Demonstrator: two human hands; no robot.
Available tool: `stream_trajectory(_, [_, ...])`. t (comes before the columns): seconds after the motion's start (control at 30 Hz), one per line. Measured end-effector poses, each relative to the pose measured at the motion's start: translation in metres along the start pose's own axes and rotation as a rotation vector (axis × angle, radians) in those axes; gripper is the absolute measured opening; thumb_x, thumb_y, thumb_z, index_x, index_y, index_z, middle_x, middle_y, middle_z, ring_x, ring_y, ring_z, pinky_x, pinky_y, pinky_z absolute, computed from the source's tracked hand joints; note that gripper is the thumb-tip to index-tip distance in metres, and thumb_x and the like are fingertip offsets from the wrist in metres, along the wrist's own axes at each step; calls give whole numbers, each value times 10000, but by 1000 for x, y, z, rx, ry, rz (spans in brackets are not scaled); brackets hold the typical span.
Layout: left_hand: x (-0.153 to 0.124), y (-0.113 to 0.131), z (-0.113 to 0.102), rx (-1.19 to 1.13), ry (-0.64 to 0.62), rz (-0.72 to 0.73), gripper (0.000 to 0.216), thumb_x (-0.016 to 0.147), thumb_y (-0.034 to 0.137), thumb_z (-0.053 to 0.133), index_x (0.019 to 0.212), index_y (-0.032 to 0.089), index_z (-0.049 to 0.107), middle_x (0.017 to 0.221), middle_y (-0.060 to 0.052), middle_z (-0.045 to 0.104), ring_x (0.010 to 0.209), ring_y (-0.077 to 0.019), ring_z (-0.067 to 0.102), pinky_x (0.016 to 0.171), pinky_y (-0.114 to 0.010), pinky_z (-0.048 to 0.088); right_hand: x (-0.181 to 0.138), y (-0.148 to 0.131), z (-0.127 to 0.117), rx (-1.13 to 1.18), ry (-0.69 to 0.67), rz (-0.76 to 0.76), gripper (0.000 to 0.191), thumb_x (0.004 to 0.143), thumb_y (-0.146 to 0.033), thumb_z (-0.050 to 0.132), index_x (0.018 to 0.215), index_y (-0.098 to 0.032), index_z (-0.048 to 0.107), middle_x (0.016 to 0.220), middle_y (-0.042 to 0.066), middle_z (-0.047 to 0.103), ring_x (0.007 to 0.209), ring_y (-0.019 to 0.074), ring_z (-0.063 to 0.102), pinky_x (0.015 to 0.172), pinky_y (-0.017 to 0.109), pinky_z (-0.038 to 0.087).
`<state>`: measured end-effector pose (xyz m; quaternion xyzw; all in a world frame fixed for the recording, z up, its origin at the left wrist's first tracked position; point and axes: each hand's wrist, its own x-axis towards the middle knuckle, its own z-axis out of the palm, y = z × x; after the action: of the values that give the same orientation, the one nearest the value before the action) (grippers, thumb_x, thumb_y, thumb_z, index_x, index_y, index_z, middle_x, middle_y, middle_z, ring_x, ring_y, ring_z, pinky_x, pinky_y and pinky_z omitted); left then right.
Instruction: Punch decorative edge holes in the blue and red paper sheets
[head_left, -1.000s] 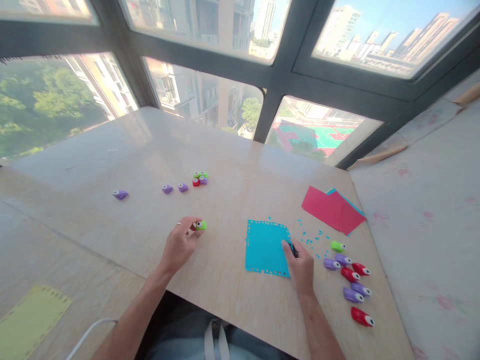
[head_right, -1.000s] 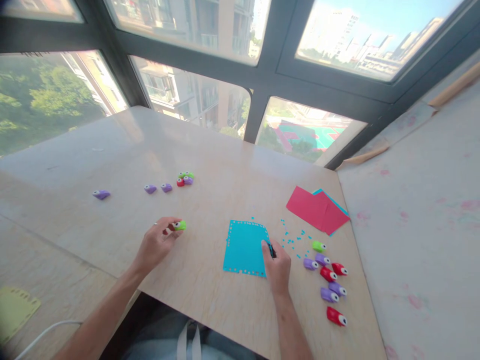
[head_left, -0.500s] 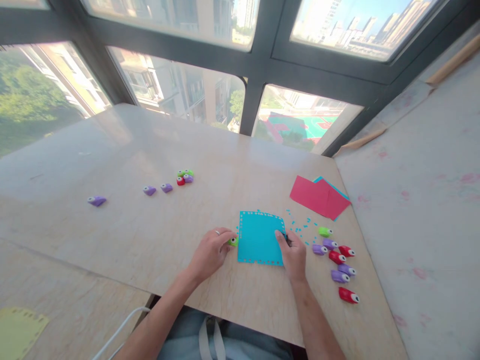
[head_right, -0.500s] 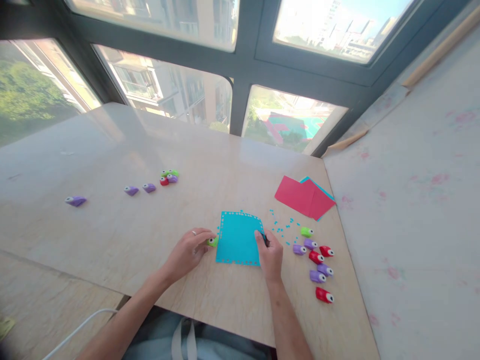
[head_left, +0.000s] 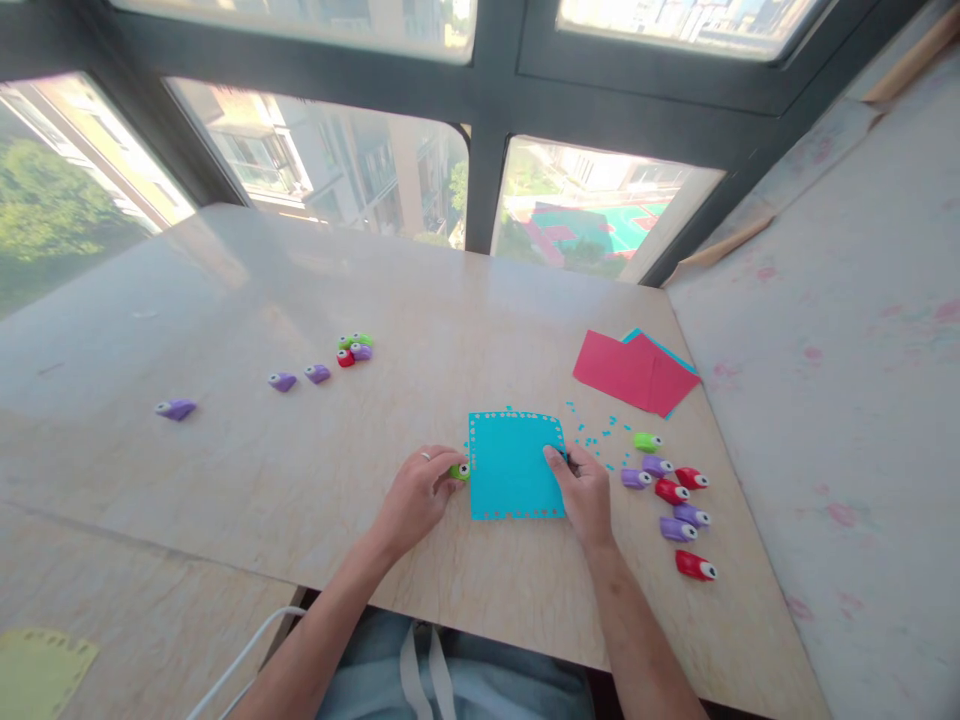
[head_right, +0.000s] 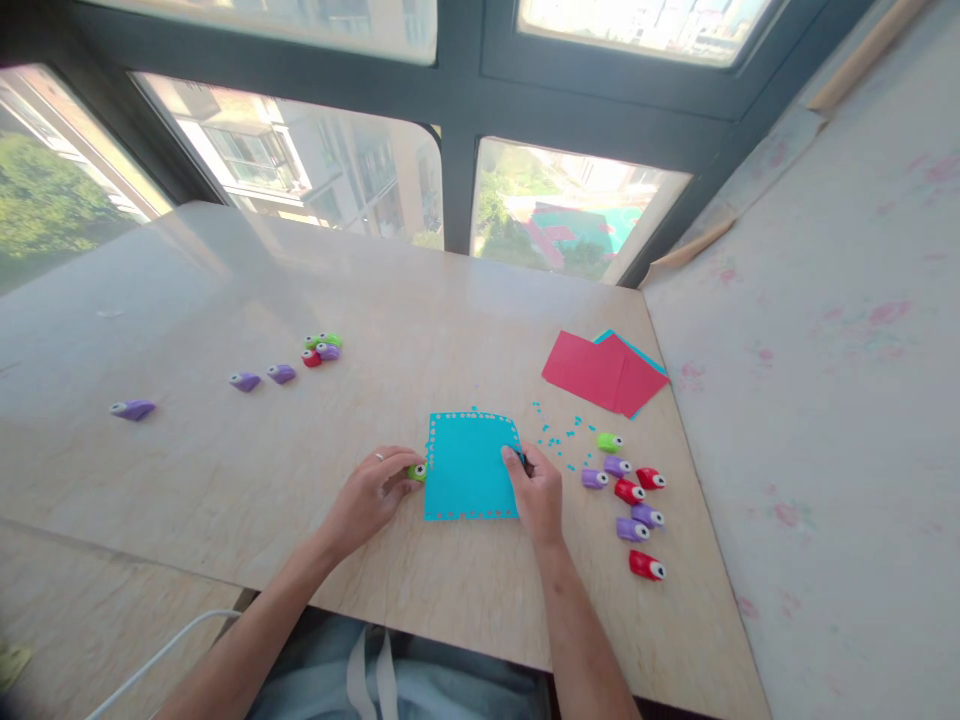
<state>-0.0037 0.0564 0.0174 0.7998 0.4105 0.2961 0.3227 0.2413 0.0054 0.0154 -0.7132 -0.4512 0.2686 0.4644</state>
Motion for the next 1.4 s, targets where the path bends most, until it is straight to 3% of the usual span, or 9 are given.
stream_trajectory(0.33, [-7,-10,4,-163,54,-86,246,836,135,546,1038,220,657,1055,-98,663,1002,-212,620,836,-357,548,-1,-4,3,-83,20,-34,391,843,-539,534,700,-183,611,583,-35,445,552,115,388,525,233,344])
stream_trajectory(1.4, [-6,3,11,-53,74,-59,186,874,237,608,1043,214,682,1052,-87,708,982,-226,635,858,-390,528,-1,-2,6,-60,6,-36,370,863,-505,538,841,-172,698,662,-3,573,620,142,483,594,253,390])
